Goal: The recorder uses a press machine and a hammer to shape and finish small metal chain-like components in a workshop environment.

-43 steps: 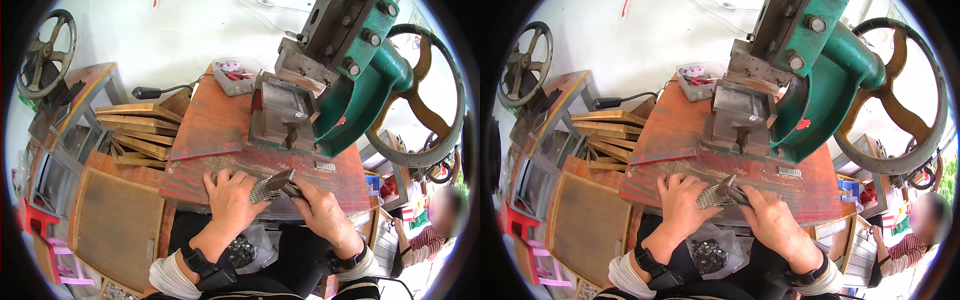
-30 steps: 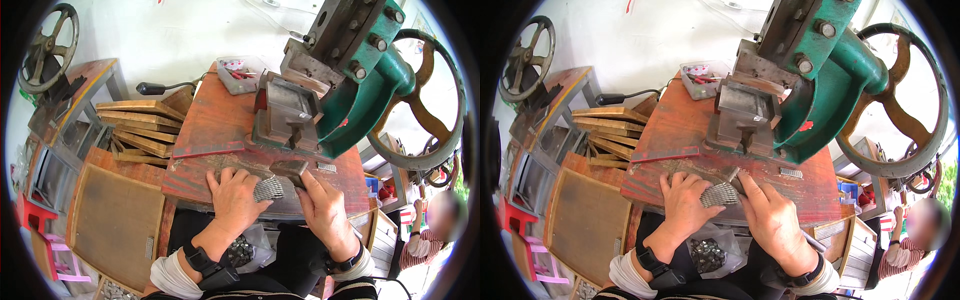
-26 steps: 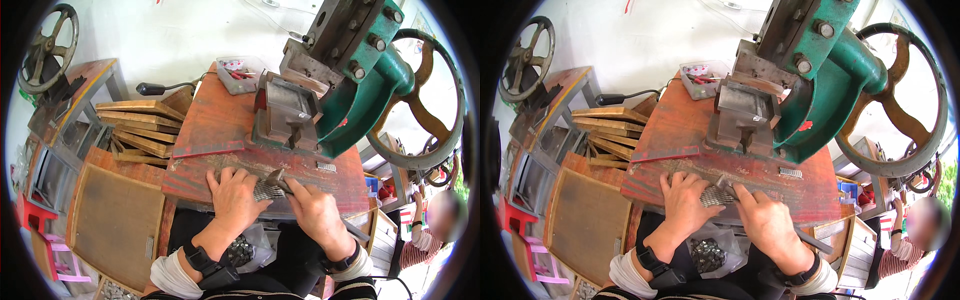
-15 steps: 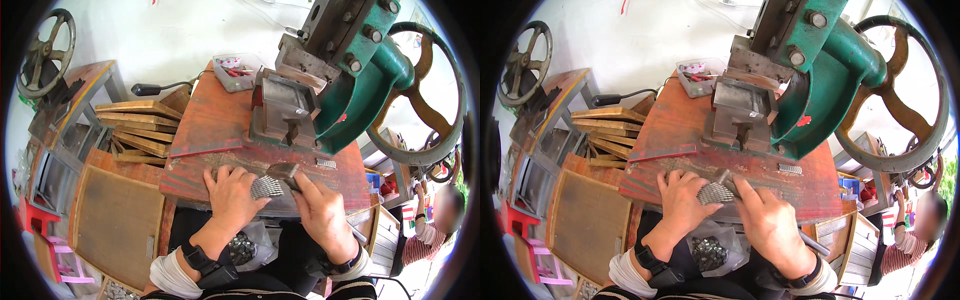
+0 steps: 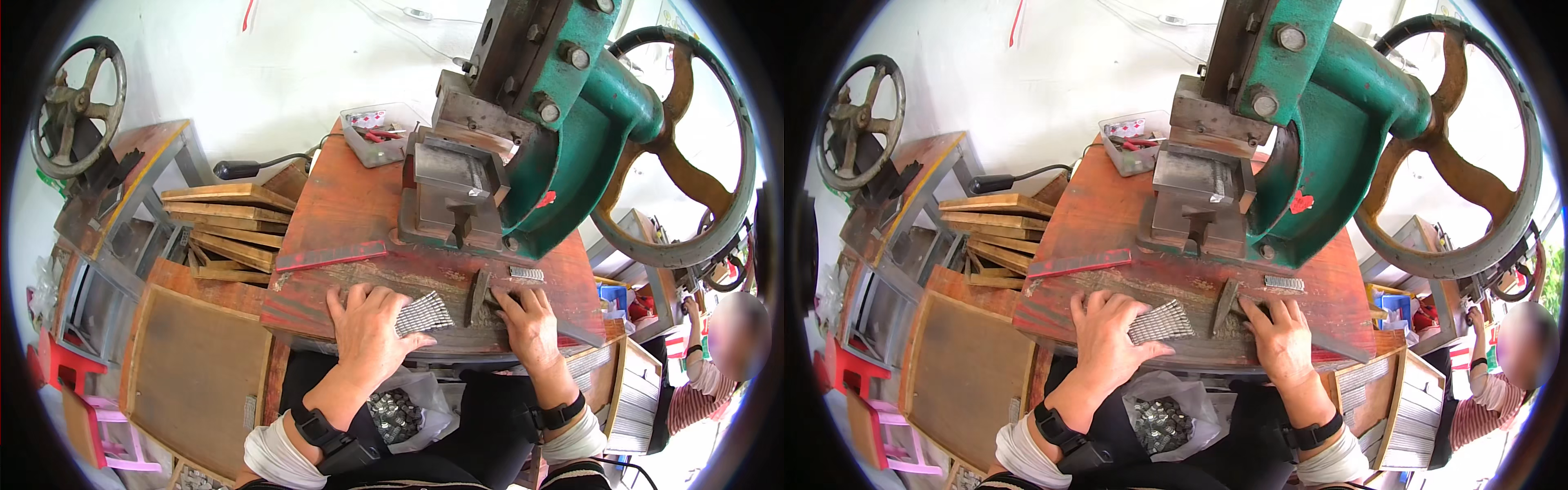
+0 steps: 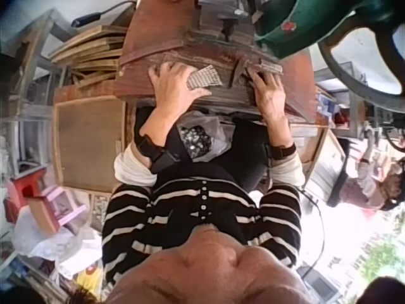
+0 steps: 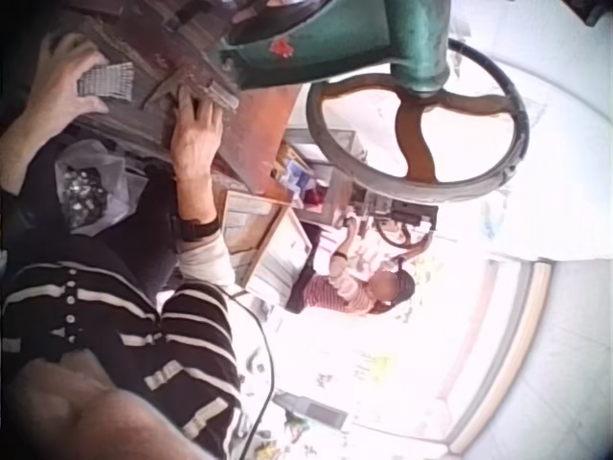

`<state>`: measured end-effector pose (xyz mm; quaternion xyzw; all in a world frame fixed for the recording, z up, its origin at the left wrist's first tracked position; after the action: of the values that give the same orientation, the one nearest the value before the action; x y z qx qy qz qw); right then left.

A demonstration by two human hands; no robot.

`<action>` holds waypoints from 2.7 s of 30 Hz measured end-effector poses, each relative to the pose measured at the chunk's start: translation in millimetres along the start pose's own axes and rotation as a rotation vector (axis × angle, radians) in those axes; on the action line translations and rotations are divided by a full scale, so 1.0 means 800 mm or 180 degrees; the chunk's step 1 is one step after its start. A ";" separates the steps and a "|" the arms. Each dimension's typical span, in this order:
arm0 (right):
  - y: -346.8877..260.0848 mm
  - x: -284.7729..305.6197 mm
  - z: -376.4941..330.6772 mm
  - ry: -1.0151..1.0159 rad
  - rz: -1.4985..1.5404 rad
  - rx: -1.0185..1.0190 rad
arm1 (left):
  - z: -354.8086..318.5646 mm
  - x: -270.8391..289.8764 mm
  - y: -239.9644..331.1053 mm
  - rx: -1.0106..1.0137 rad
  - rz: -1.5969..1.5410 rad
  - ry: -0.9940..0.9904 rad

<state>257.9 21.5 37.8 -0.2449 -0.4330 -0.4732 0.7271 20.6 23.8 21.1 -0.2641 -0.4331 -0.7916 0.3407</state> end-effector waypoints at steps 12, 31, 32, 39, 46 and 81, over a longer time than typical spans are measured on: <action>-0.081 0.003 0.036 -0.0173 0.0048 0.0942 | -0.001 -0.003 0.000 -0.0070 0.0133 0.0115; -0.097 0.001 0.035 -0.0013 0.0286 0.1001 | -0.010 0.009 -0.017 -0.0301 -0.0276 -0.0124; -0.101 0.000 0.035 -0.0007 0.0300 0.1013 | -0.010 0.009 -0.018 -0.0291 -0.0260 -0.0119; -0.099 -0.006 0.036 -0.0063 0.0190 0.1066 | -0.007 0.014 -0.016 -0.0017 -0.0360 -0.0121; -0.119 -0.018 0.057 -0.0225 0.0655 0.1049 | -0.014 0.009 -0.015 0.0371 -0.0329 0.0191; -0.119 -0.010 0.066 -0.0335 0.0653 0.1085 | -0.017 0.010 -0.013 0.0429 -0.0090 0.0144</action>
<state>149.8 24.6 52.7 -0.1856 -0.5170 -0.3031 0.7787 5.4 13.5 14.9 -0.2164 -0.4814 -0.7711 0.3561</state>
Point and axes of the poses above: each hand's wrist, its own z-axis towards the middle knuckle, its own x-axis out of the back of the hand, y = z × x, the point moved 4 cm from there along z, towards the middle knuckle
